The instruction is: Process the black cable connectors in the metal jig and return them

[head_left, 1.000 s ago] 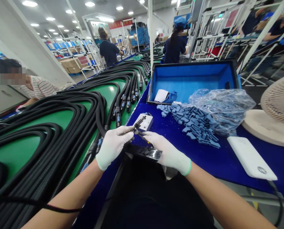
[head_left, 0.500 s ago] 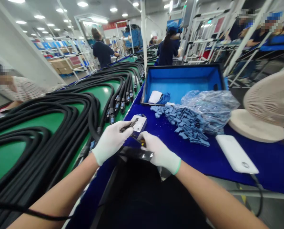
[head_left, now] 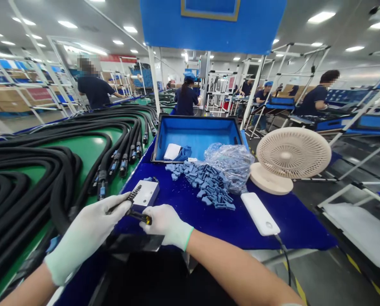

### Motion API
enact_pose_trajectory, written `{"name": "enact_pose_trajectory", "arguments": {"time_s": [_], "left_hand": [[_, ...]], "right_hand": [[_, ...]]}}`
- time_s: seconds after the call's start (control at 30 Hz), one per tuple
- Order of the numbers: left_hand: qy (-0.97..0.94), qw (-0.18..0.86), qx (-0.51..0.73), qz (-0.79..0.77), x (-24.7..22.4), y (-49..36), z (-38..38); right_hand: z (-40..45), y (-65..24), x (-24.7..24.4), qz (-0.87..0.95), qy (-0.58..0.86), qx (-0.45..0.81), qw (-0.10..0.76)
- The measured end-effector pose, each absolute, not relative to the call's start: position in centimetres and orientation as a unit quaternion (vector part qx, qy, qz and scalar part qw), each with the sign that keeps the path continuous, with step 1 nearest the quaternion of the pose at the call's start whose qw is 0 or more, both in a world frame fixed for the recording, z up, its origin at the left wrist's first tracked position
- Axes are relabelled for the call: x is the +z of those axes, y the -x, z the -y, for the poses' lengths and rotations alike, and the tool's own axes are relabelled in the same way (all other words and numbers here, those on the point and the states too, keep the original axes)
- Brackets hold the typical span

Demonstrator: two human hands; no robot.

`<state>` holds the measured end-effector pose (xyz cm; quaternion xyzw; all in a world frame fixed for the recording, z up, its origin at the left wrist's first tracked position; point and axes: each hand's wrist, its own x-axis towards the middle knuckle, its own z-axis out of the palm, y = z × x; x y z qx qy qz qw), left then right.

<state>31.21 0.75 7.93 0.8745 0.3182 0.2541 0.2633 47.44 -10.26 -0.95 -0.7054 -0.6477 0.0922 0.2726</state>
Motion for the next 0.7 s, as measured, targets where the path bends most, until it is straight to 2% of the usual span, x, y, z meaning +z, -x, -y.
{"name": "enact_pose_trajectory", "arguments": {"time_s": [0.13, 0.27, 0.33, 0.4, 0.5, 0.6, 0.7], "left_hand": [[-0.869, 0.282, 0.211, -0.347, 8.3, -31.8, -0.4], [-0.81, 0.356, 0.258, -0.388, 8.9, -31.9, 0.7], [-0.798, 0.375, 0.275, -0.384, 9.1, -31.7, 1.1], [-0.816, 0.369, 0.265, -0.357, 9.1, -31.6, 1.3], [-0.885, 0.334, 0.2, -0.257, 8.6, -31.8, 1.4], [-0.935, 0.296, 0.124, -0.152, 8.0, -32.3, 1.0], [-0.948, 0.282, 0.09, -0.113, 7.9, -32.8, 0.7]], "right_hand": [[12.7, -49.2, 0.8, 0.711, 0.649, 0.099, 0.253], [16.3, -50.8, 2.8, 0.645, 0.73, 0.041, 0.221], [17.5, -50.5, 3.5, 0.615, 0.723, 0.076, 0.307], [18.1, -49.2, 3.8, 0.586, 0.643, 0.206, 0.448], [17.7, -46.9, 3.3, 0.433, 0.521, 0.399, 0.618], [16.6, -45.8, 2.0, 0.305, 0.461, 0.464, 0.692], [16.0, -46.2, 1.1, 0.3, 0.448, 0.48, 0.692]]}}
